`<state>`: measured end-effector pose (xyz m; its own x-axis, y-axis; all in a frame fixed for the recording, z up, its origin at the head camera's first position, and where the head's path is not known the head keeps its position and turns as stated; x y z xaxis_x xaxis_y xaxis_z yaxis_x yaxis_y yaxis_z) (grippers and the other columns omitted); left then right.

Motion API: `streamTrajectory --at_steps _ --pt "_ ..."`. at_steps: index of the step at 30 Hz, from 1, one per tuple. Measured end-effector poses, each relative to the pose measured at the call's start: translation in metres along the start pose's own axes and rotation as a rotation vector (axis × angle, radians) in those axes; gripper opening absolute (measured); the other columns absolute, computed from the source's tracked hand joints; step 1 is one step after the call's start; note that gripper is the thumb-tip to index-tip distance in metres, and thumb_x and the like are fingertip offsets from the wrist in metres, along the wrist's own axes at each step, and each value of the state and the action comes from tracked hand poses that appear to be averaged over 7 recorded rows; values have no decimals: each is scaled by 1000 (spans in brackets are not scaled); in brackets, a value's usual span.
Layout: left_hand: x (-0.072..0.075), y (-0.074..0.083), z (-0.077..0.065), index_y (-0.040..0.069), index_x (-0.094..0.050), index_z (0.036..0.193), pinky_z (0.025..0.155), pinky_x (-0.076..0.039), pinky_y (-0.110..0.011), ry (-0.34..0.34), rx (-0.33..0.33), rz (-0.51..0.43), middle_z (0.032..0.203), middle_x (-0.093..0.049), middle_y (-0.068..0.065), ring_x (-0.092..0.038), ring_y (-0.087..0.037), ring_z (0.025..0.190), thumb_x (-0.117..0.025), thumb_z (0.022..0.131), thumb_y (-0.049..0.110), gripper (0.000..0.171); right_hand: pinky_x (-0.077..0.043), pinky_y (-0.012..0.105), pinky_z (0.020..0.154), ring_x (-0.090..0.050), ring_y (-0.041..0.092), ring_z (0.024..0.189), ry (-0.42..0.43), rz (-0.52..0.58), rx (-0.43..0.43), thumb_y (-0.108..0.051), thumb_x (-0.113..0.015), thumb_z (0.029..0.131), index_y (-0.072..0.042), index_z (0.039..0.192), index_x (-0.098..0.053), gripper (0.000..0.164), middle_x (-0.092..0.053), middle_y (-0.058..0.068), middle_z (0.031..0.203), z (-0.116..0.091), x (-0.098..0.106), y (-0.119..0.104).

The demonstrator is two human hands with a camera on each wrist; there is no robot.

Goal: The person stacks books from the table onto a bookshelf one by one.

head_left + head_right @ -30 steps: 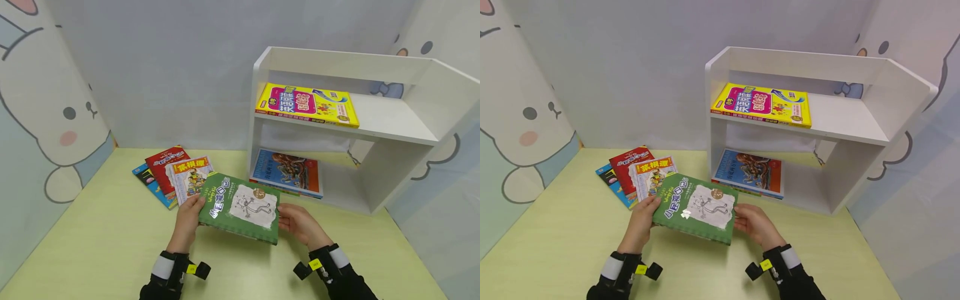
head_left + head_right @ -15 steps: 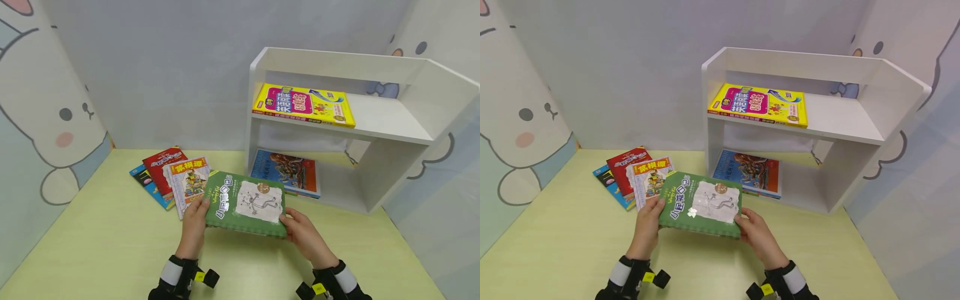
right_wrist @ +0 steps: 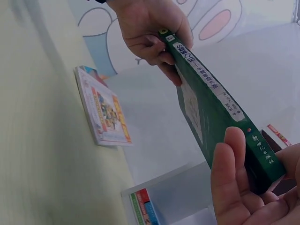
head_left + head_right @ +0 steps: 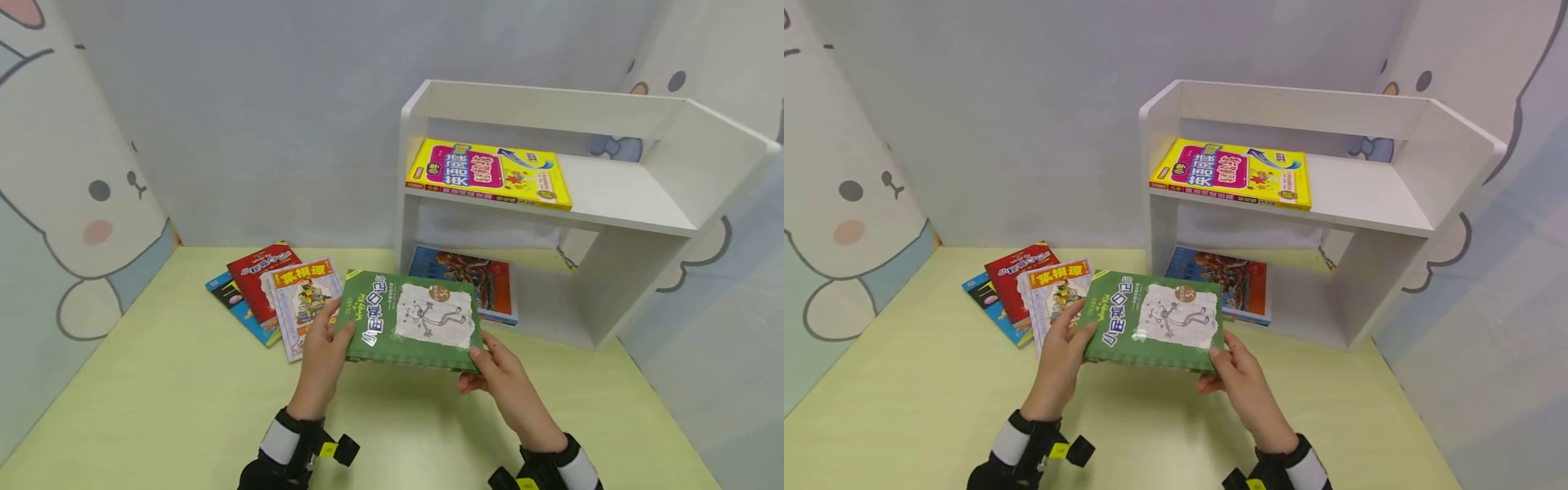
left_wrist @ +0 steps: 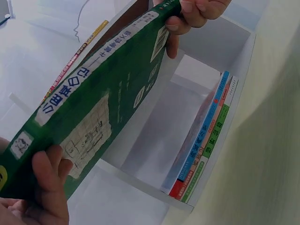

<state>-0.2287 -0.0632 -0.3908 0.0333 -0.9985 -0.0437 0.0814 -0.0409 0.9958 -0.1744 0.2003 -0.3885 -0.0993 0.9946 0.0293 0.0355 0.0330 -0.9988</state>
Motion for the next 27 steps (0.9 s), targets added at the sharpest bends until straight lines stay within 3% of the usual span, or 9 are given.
streamTrajectory --at_steps 7,11,18,27 --pt "-9 26 -7 8 -32 151 61 -55 -26 -108 -57 -38 117 -63 -23 -66 -14 79 -54 98 10 57 -57 32 68 -64 18 65 93 -79 137 -20 -41 106 -6 155 -14 58 -68 6 94 -13 12 -27" --pt "-14 45 -6 8 -32 151 60 -56 -28 -145 -139 -10 113 -65 -22 -67 -15 77 -54 97 10 58 -56 31 65 -62 20 61 119 -134 244 -19 -41 106 -7 155 -16 57 -69 4 101 -20 19 -47" --pt "-22 82 6 14 -38 149 48 -51 -28 -150 -354 115 82 -69 -15 -60 -17 53 -55 94 12 57 -56 30 63 -61 21 60 108 -164 396 -16 -41 105 -10 155 -21 54 -67 0 111 -26 29 -83" --pt "-46 123 28 14 -38 149 47 -48 -27 -211 -431 159 75 -68 -13 -55 -24 50 -56 95 16 57 -55 25 59 -61 17 67 170 -152 521 -15 -43 104 -14 153 -30 50 -62 4 122 -24 50 -125"
Point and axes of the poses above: each hand's wrist, its own z-axis towards the middle knuckle, its own x-axis out of the back of the hand, y = z × x, the point moved 3 cm from there along z, towards the middle knuckle
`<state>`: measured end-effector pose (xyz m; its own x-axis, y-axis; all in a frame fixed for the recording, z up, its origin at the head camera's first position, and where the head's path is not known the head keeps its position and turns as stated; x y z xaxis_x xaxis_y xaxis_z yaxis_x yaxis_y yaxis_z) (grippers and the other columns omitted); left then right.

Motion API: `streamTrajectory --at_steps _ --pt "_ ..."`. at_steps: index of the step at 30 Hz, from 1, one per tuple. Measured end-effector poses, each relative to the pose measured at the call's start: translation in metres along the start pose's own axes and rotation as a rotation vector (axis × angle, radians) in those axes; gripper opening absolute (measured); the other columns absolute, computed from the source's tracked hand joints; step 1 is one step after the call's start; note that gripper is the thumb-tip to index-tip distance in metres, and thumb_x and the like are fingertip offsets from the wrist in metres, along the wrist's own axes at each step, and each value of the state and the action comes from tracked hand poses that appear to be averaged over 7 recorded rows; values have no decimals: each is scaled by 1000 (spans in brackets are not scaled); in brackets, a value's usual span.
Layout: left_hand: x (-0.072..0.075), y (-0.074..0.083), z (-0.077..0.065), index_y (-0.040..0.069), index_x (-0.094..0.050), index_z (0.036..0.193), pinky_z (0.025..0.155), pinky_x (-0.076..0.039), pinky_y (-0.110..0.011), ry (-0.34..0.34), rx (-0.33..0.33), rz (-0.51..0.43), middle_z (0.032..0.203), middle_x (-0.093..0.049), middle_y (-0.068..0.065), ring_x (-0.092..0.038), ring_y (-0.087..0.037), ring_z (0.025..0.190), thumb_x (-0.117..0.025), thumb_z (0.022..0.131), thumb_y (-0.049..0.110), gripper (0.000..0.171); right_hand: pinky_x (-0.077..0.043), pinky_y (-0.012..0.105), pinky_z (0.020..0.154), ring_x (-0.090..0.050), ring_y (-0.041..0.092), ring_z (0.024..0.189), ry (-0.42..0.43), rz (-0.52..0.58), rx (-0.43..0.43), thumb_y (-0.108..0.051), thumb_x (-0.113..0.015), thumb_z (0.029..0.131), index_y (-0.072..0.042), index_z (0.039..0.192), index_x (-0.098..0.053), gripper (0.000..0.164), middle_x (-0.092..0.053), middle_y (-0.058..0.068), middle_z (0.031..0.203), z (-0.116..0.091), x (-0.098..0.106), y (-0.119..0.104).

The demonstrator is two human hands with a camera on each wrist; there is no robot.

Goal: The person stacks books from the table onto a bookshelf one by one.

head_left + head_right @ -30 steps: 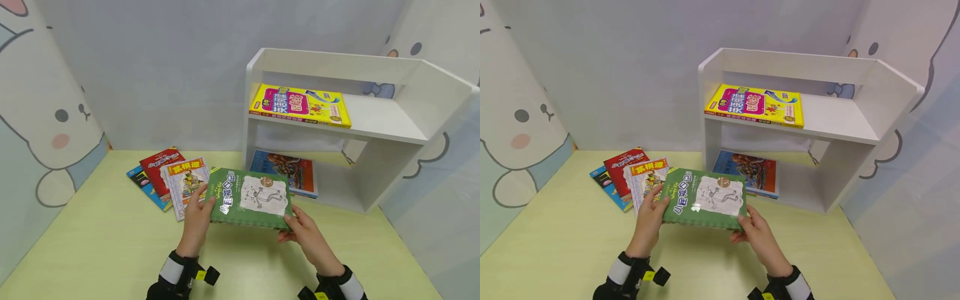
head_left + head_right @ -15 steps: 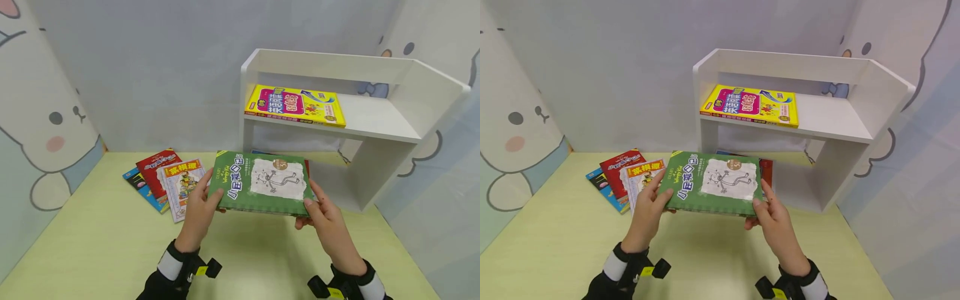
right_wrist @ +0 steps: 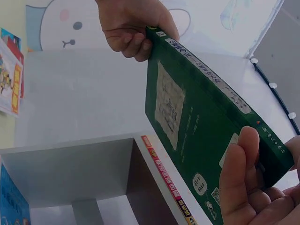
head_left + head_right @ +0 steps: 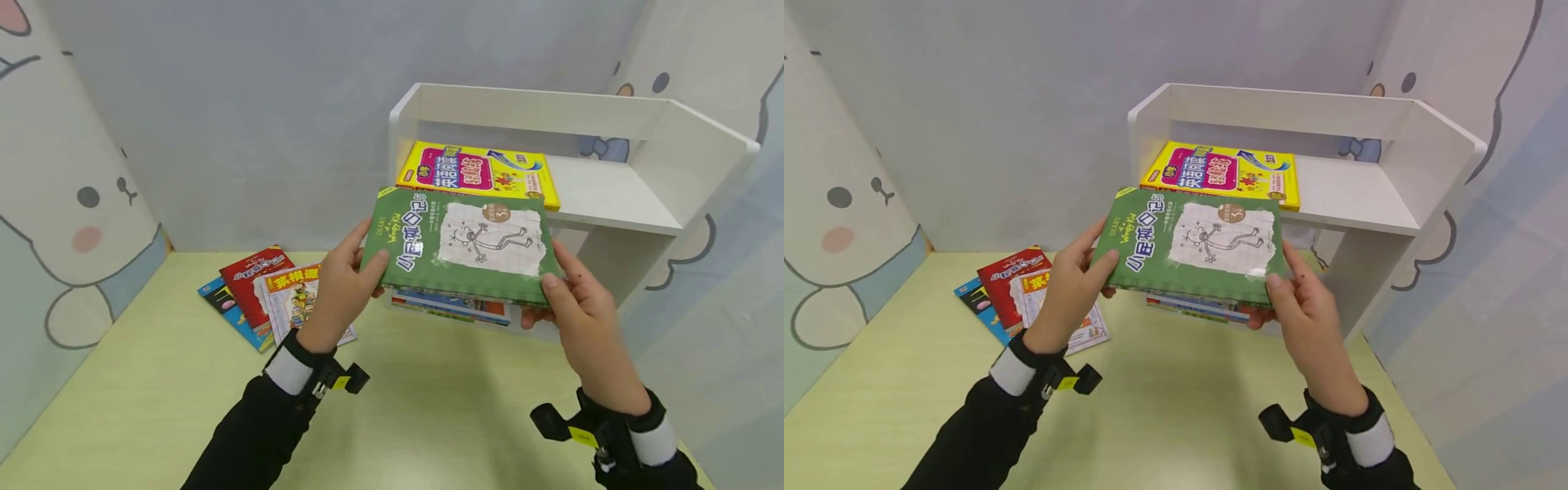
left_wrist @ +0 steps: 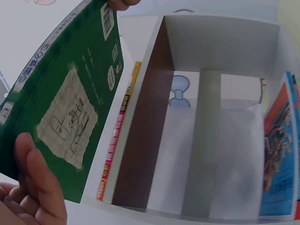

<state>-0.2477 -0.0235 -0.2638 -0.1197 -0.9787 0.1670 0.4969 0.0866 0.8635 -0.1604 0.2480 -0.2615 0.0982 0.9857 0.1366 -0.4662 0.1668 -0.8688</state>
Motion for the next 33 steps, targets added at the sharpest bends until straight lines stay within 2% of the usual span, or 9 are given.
streamTrajectory --at_steps 6,7,10,13,18,23,26,31,33 --pt "1 15 32 10 -39 148 48 -45 -26 -34 -13 51 66 -62 -10 -53 -24 50 -56 95 18 57 -54 24 58 -58 18 68 20 67 -14 -21 -45 104 -10 152 -32 51 -58 10 124 20 6 -6" --pt "0 16 37 10 -39 148 48 -44 -26 -43 -17 57 64 -60 -10 -52 -20 49 -56 95 19 56 -53 23 58 -57 18 67 28 87 -14 -21 -45 104 -9 152 -31 52 -58 10 123 24 8 -6" --pt "-4 16 51 9 -39 148 49 -44 -27 -63 -10 68 58 -55 -7 -53 -21 50 -55 95 20 56 -53 22 59 -56 18 67 47 134 -30 -22 -46 103 -6 152 -30 54 -56 13 123 35 12 -5" --pt "-8 11 62 7 -39 148 50 -46 -27 -67 17 83 57 -53 -7 -56 -23 52 -55 95 21 57 -52 21 62 -55 16 68 60 135 -77 -26 -47 103 -8 153 -29 56 -53 15 125 44 15 -3" --pt "-11 3 76 4 -41 146 53 -51 -28 -46 83 84 73 -66 -12 -59 -20 53 -55 94 21 56 -51 21 62 -53 15 69 65 136 -134 -30 -46 103 -7 153 -27 58 -49 19 130 60 14 2" --pt "-11 -8 87 2 -46 138 57 -54 -33 -22 144 104 83 -68 -15 -59 -17 54 -56 95 25 51 -50 19 62 -54 11 69 70 119 -167 -32 -44 104 -5 154 -20 62 -48 20 130 74 11 10" --pt "-11 -13 93 2 -47 135 57 -54 -32 -25 155 126 85 -69 -16 -60 -18 55 -56 95 26 48 -50 19 61 -54 10 69 71 133 -180 -30 -43 104 -3 154 -18 62 -51 18 124 80 11 15" --pt "-11 -17 101 3 -47 137 56 -53 -29 -21 173 139 87 -69 -17 -61 -18 56 -56 96 29 49 -49 21 60 -53 12 68 65 164 -195 -30 -44 104 -1 152 -27 59 -57 12 106 90 10 22" --pt "-11 -18 104 4 -48 137 57 -54 -31 -12 177 153 86 -68 -15 -62 -18 57 -56 97 31 49 -48 22 60 -53 12 67 70 130 -210 -31 -43 104 -2 151 -30 56 -57 10 101 95 10 24"
Point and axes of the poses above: each hand's wrist, its own z-axis towards the middle knuckle, its own x-axis out of the back of the hand, y = z × x, the point moved 3 cm from there along z, towards the middle knuckle
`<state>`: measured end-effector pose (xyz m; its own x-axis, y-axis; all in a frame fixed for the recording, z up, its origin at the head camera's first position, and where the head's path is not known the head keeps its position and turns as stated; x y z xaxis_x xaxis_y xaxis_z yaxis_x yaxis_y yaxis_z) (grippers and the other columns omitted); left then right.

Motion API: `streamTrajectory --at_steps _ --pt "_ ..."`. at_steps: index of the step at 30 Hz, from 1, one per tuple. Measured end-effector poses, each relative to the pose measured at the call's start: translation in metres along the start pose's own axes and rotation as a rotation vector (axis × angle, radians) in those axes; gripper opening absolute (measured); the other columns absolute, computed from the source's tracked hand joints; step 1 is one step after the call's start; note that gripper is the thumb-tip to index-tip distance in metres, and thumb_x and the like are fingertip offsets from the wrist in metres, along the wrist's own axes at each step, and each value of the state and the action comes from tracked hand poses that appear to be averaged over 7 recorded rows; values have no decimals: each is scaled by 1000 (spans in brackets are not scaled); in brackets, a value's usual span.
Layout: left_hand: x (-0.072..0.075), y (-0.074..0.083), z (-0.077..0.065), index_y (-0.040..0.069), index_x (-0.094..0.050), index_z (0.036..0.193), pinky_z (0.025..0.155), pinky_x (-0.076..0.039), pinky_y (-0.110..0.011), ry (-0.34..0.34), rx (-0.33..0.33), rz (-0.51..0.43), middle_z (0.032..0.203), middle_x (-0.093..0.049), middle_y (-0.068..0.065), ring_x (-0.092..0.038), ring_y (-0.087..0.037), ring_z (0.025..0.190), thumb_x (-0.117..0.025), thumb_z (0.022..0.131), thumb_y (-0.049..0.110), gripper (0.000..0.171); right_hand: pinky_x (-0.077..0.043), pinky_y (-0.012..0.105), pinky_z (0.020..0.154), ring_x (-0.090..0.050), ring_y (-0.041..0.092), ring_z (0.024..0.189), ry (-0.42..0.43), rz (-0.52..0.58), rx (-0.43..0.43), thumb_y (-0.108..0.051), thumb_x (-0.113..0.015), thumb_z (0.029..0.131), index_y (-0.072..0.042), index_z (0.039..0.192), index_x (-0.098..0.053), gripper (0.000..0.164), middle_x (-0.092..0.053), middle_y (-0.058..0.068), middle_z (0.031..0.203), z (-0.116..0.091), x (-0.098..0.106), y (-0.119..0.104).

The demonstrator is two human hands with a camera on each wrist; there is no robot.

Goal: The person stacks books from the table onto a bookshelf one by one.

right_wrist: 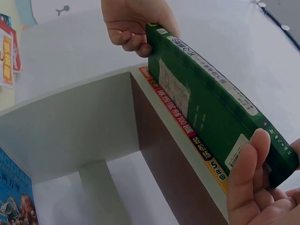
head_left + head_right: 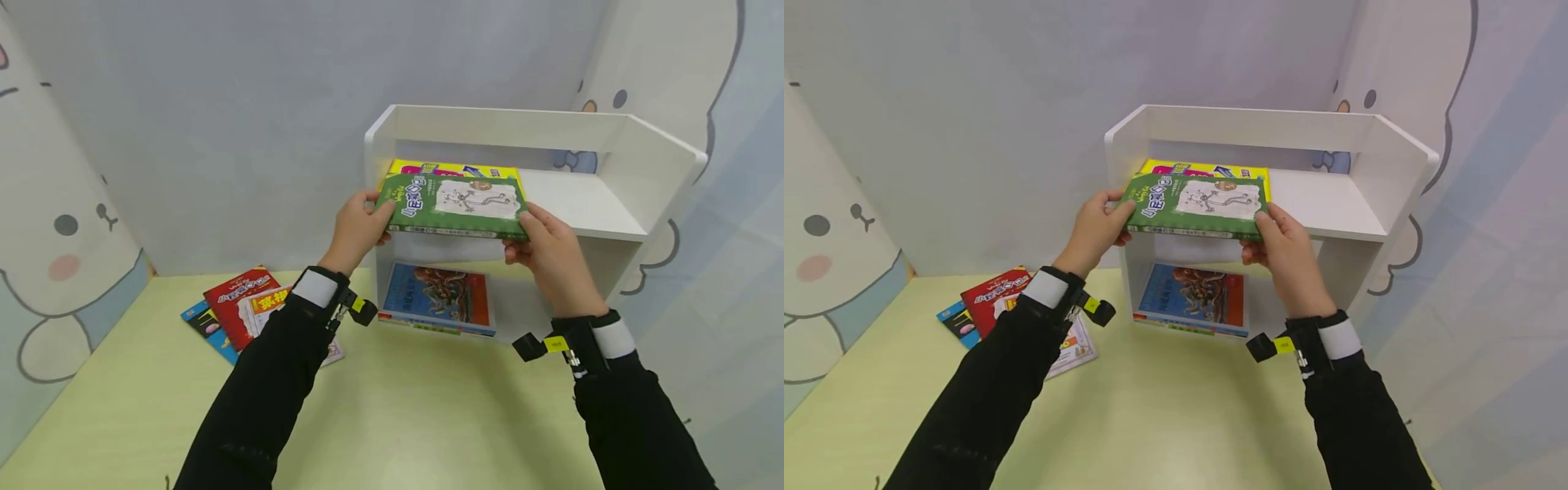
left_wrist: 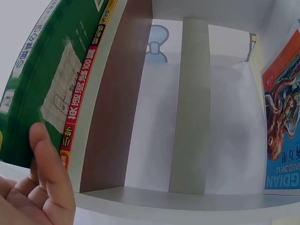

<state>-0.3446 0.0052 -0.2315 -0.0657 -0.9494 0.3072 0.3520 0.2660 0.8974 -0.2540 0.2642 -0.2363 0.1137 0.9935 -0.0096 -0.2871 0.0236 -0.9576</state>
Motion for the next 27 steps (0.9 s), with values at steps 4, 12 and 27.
streamTrajectory --at_steps 4,12,27 --pt "-1 2 3 2 -51 127 60 -53 -33 44 -33 123 83 -65 -13 -64 -18 59 -53 98 36 46 -49 22 61 -53 12 65 16 -33 -31 -32 -42 104 -3 151 -31 56 -57 8 94 7 1 2" --pt "-2 5 12 2 -55 103 62 -47 -36 202 -89 301 87 -65 -12 -64 -23 65 -50 97 44 43 -52 21 62 -56 9 63 32 -63 -51 -32 -43 104 -1 152 -24 61 -59 4 88 18 2 2" --pt "-6 -10 14 3 -52 102 61 -40 -36 337 -212 310 83 -57 -9 -54 -25 68 -53 96 50 47 -54 25 59 -56 11 58 91 -249 -40 -49 -43 99 -5 147 -34 66 -58 3 78 19 11 12"
Point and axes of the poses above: each hand's wrist, its own z-axis towards the middle knuckle, its own x-axis out of the back of the hand, y = z × x, the point moved 3 cm from there along z, towards the middle knuckle
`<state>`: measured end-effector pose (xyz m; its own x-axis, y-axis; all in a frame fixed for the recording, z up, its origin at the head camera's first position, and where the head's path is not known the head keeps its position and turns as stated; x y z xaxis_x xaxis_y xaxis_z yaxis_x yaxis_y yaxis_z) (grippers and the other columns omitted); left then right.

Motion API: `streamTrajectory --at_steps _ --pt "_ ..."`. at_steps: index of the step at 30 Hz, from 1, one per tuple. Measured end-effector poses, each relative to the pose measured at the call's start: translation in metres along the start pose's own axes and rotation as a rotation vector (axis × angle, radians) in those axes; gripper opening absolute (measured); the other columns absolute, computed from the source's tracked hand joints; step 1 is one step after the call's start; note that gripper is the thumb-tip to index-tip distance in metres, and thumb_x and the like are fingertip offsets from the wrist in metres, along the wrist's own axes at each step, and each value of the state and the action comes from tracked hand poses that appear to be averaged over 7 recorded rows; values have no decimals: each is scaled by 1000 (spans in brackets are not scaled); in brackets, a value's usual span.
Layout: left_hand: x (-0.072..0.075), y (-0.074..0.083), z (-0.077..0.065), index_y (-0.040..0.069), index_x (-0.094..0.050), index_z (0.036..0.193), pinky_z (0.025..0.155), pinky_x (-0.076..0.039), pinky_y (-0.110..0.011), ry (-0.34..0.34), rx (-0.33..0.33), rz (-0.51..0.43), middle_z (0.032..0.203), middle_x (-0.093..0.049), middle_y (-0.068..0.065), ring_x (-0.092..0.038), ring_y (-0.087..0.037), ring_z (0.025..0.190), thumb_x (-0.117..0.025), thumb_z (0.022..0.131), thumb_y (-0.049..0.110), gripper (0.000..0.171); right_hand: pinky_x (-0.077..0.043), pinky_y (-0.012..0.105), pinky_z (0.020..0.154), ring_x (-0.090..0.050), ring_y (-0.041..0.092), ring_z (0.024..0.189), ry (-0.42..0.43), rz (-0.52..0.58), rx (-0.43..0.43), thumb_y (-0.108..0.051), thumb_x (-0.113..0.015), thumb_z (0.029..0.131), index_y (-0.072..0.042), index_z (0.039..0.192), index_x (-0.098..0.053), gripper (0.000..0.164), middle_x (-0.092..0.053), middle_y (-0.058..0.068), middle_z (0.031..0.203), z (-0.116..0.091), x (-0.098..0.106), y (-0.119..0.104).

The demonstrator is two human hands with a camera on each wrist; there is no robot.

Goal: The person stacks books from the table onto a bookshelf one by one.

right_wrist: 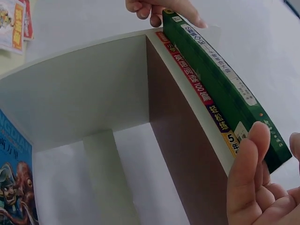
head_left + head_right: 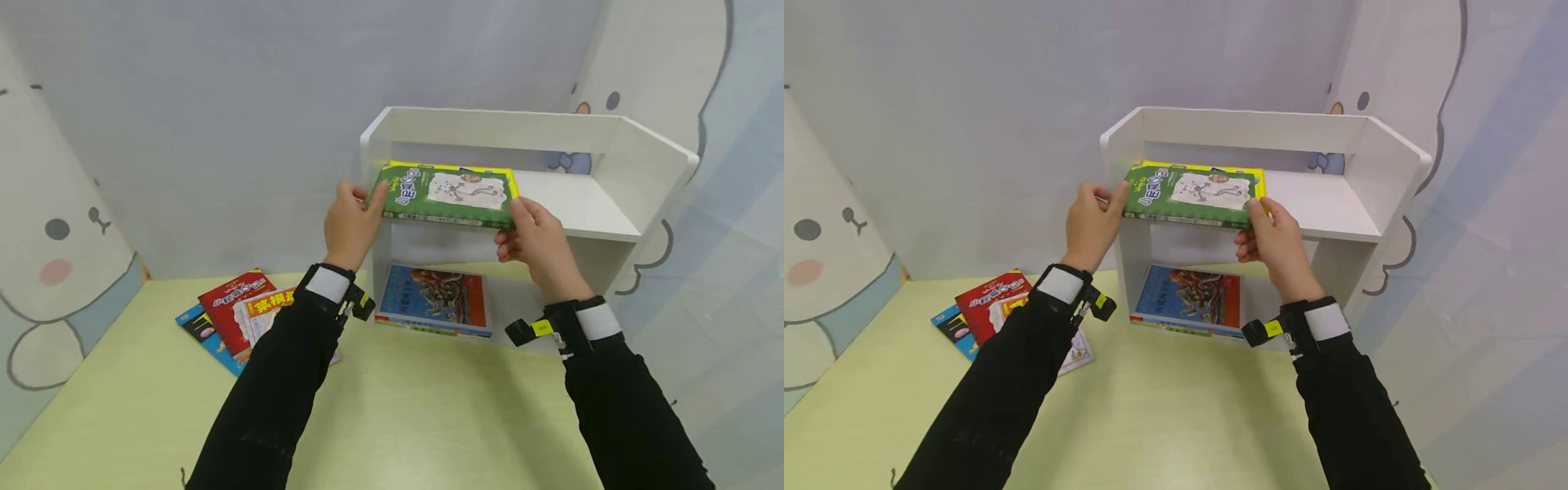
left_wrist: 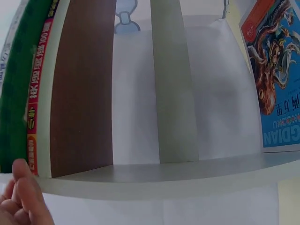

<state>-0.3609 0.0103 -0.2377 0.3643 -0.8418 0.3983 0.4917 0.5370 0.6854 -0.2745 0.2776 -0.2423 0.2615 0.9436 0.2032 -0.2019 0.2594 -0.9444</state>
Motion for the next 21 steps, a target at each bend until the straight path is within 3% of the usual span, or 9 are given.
streamTrajectory --at_steps 2,4,7,9,11,13,16,21 --pt "4 -2 -9 2 -53 109 61 -41 -34 14 -87 -26 94 -57 -12 -53 -24 70 -59 95 42 43 -54 24 59 -57 11 60 61 -110 53 -48 -45 100 -7 148 -34 64 -58 5 81 -7 6 1" --pt "9 -2 -19 0 -56 114 61 -43 -33 44 -231 -19 106 -56 -16 -53 -25 73 -64 94 31 38 -51 21 65 -57 15 68 157 -260 172 -41 -50 100 -6 146 -41 58 -59 9 86 -16 10 -1" --pt "14 -1 -30 0 -64 116 70 -49 -36 116 -475 69 120 -55 -19 -57 -29 87 -69 91 17 31 -48 32 79 -58 25 92 305 -473 371 -28 -59 97 -3 134 -55 45 -60 18 106 -25 13 -4" --pt "14 1 -34 1 -68 114 82 -50 -39 156 -607 135 122 -58 -19 -59 -32 99 -70 90 12 27 -45 43 90 -54 33 111 336 -550 457 -23 -64 94 -1 130 -60 41 -58 21 121 -27 11 -6" --pt "13 2 -35 1 -71 112 92 -47 -41 172 -700 185 119 -63 -18 -58 -34 107 -71 89 10 25 -42 53 97 -50 37 122 311 -573 488 -21 -68 92 0 128 -61 42 -55 20 131 -26 7 -6" --pt "10 4 -35 1 -72 111 95 -47 -41 182 -771 223 114 -67 -16 -60 -32 106 -71 88 9 24 -40 55 100 -49 36 126 281 -591 500 -21 -70 91 0 127 -62 42 -56 20 133 -23 4 -6" --pt "7 8 -33 2 -74 106 89 -50 -39 187 -828 250 103 -70 -12 -63 -29 97 -72 88 10 20 -42 54 98 -53 36 120 267 -598 514 -20 -71 90 1 122 -65 39 -58 20 131 -20 0 -5" --pt "6 14 -27 1 -75 100 84 -51 -36 165 -821 255 95 -71 -11 -64 -27 90 -72 88 12 16 -44 54 94 -57 37 113 284 -610 523 -17 -71 90 2 119 -66 35 -61 21 126 -18 -2 -6"
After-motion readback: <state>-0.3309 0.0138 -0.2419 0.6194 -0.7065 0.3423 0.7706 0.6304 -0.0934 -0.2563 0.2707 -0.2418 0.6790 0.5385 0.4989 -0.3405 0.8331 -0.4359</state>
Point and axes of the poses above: each hand's wrist, its own z-axis towards the middle knuckle, its own x-axis out of the back of the hand, y = z × x, the point moved 3 cm from there along z, towards the middle knuckle
